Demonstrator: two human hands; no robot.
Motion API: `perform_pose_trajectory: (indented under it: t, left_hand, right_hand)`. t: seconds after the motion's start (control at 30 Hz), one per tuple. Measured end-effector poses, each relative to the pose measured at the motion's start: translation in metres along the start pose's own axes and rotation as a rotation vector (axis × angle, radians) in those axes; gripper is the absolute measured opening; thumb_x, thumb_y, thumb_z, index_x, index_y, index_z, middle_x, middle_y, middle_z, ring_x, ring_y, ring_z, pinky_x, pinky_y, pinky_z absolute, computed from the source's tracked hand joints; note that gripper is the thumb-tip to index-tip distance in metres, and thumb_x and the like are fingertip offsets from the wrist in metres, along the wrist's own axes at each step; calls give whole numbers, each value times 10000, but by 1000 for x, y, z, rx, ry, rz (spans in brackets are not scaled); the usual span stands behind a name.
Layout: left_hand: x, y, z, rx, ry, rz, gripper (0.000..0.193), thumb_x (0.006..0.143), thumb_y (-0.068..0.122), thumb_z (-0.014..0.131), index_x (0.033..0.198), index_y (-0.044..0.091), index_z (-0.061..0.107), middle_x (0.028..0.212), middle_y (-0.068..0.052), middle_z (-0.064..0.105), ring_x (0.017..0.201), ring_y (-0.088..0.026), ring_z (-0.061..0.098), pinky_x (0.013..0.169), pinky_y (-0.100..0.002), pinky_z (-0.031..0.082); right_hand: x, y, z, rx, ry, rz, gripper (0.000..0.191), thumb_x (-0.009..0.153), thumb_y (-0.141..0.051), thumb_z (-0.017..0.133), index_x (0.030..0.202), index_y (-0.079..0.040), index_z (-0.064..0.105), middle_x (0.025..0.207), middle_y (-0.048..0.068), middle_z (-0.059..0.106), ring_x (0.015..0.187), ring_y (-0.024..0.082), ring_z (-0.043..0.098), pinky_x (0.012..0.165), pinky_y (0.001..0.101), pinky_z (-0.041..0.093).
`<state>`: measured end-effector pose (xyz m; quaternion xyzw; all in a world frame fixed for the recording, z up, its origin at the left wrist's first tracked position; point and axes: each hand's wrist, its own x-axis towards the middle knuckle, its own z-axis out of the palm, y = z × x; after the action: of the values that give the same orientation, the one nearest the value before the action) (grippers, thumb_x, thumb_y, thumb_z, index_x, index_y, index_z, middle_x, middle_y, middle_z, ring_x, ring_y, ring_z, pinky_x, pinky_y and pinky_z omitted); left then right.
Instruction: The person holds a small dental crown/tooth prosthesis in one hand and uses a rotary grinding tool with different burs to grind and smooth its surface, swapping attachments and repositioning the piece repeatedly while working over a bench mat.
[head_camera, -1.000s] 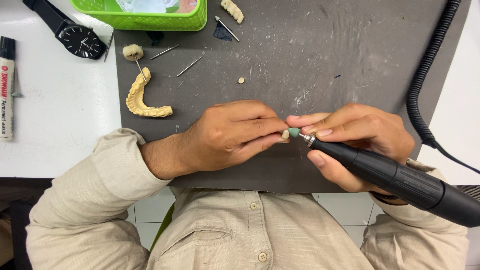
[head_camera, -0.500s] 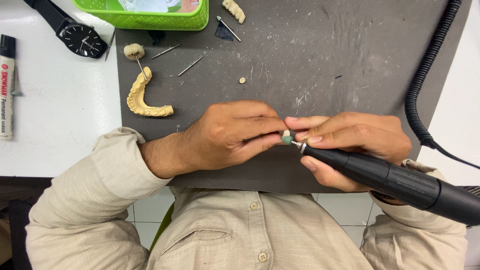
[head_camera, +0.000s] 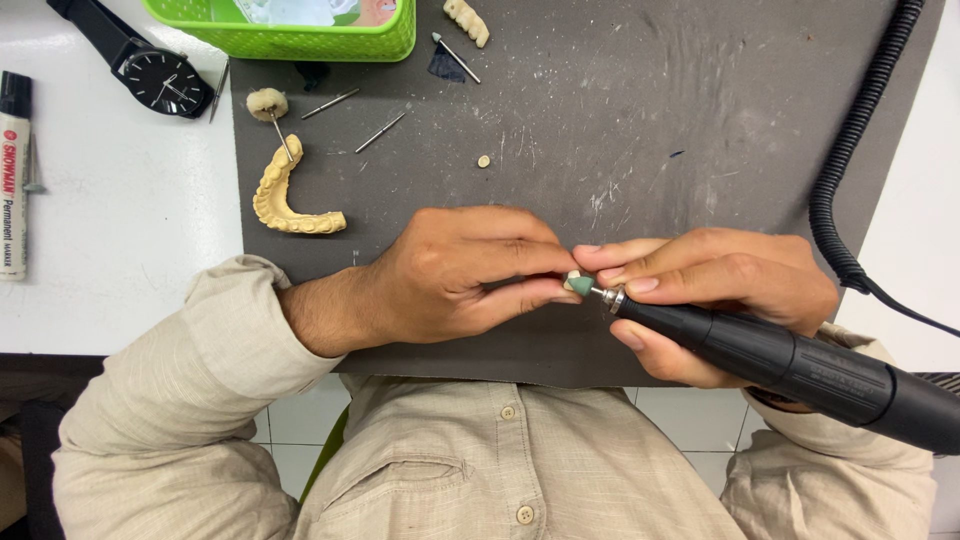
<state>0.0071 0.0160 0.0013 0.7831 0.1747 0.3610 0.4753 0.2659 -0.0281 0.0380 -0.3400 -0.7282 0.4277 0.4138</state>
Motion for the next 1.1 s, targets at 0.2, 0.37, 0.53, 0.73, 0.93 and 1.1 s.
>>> perform_pose_trajectory:
  t: [0.2,0.37,0.53,0.73,0.93,1.1]
  left_hand:
    - [-2,-1,0,4,3,-5,213,968,70,816,1155,38,720,1077,-71,730,940,-193,752,782,-295,631]
    - [-1,-1,-1,-6,-2,-6,212,979,80,808,1165,36,716,1090,-73,732,957,-196,753,797,-295,634]
    - [0,1,-1,3,-19,7,178,981,94,816,1130,45,730,1064,-66,733,919,-187,751,767,-295,623]
    - [-1,0,-1,-1,-12,12,198,978,89,817,1142,33,722,1074,-69,729,930,-195,750,775,-300,624]
    - [-2,-1,-1,35,4,16,194,972,76,811,1140,31,725,1073,-72,726,920,-199,745,770,-303,623]
    - [-1,0,0,28,-3,26,150,1003,76,787,1139,46,732,1066,-55,728,912,-180,746,763,-294,624]
  right_hand:
    - [1,-2,0,-14,-24,-2,291,819,-12,808,1052,-3,634,953,168,718,1040,335,758,932,437,608]
    - [0,-2,-1,-14,-58,-15,304,815,-10,803,1063,-6,627,986,204,720,1063,367,740,942,448,599]
    - [-1,0,2,51,35,19,278,839,-17,784,1064,-4,621,970,172,716,996,291,771,952,459,613]
    - [0,-6,1,-22,-27,24,294,812,-12,819,1052,-3,649,957,160,724,1047,323,756,923,425,611]
    - [0,-4,2,5,-12,8,304,803,-11,818,1053,1,646,970,176,724,1056,332,752,935,435,607]
    - [-2,-1,0,50,30,30,248,835,-22,770,1027,17,618,947,186,711,1014,330,767,913,446,620]
